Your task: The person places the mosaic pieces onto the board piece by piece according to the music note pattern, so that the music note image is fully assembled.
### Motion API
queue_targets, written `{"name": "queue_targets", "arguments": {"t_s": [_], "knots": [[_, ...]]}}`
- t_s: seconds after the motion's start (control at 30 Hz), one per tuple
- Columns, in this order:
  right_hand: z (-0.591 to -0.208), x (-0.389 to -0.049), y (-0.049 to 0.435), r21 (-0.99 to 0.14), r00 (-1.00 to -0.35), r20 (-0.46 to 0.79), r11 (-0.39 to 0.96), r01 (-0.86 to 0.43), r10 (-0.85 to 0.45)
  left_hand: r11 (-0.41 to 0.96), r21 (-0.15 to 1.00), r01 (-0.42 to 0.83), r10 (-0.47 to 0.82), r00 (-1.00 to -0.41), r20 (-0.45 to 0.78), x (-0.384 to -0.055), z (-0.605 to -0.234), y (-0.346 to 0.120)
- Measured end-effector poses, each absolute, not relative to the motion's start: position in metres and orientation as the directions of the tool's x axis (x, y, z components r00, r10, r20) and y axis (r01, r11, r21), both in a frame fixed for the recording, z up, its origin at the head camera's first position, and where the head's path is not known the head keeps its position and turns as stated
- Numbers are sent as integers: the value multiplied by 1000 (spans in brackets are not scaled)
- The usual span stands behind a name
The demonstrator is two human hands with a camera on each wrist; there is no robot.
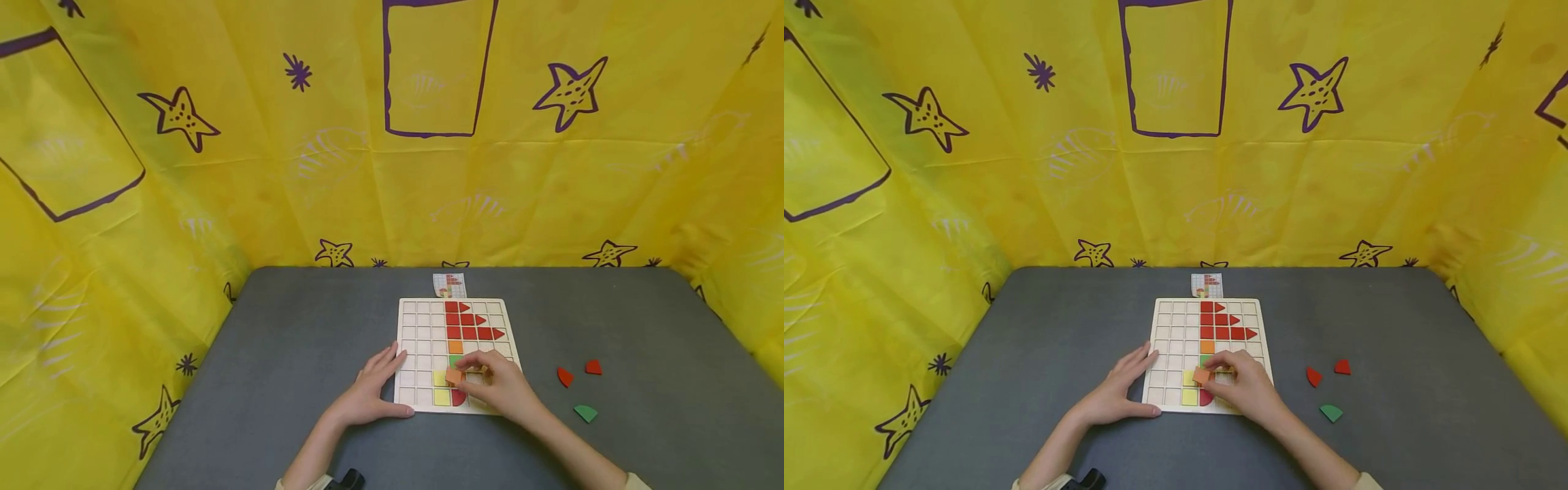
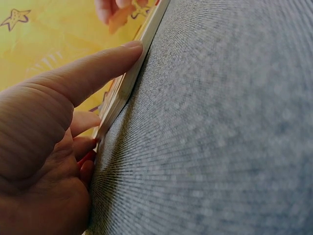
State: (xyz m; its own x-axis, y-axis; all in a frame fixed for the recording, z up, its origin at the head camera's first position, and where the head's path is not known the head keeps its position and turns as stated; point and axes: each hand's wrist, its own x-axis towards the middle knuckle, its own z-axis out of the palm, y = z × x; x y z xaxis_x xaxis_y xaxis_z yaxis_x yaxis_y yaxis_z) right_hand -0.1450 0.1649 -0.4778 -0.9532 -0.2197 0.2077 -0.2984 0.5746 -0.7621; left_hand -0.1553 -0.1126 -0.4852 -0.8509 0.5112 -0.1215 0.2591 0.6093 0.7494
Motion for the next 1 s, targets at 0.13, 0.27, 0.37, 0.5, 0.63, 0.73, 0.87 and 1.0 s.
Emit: {"name": "queue_targets", "arguments": {"t_s": [0.13, 0.27, 0.37, 0.5, 0.63, 0.73, 0.87, 1.0], "knots": [[-481, -150, 145, -679, -888, 319, 574, -458, -331, 610, 748, 261, 510, -852, -118, -155, -485, -113], [-483, -154, 130, -611, -852, 352, 594, -523, -388, 602, 752, 268, 513, -852, -107, -155, -485, -113], [-484, -157, 123, -585, -840, 352, 604, -542, -413, 599, 754, 270, 516, -850, -106, -155, -485, -113], [-485, -158, 118, -554, -821, 370, 606, -571, -435, 600, 753, 270, 516, -850, -106, -155, -485, -113], [-484, -158, 119, -553, -819, 370, 605, -573, -438, 600, 752, 273, 518, -849, -105, -155, -486, -114], [-484, -157, 122, -566, -826, 362, 602, -564, -433, 601, 751, 275, 519, -848, -105, -155, -486, -114], [-483, -154, 134, -589, -837, 365, 595, -547, -408, 602, 752, 267, 516, -849, -112, -155, -486, -114], [-482, -151, 152, -609, -846, 387, 587, -533, -367, 607, 752, 257, 511, -851, -122, -155, -486, -113]]}}
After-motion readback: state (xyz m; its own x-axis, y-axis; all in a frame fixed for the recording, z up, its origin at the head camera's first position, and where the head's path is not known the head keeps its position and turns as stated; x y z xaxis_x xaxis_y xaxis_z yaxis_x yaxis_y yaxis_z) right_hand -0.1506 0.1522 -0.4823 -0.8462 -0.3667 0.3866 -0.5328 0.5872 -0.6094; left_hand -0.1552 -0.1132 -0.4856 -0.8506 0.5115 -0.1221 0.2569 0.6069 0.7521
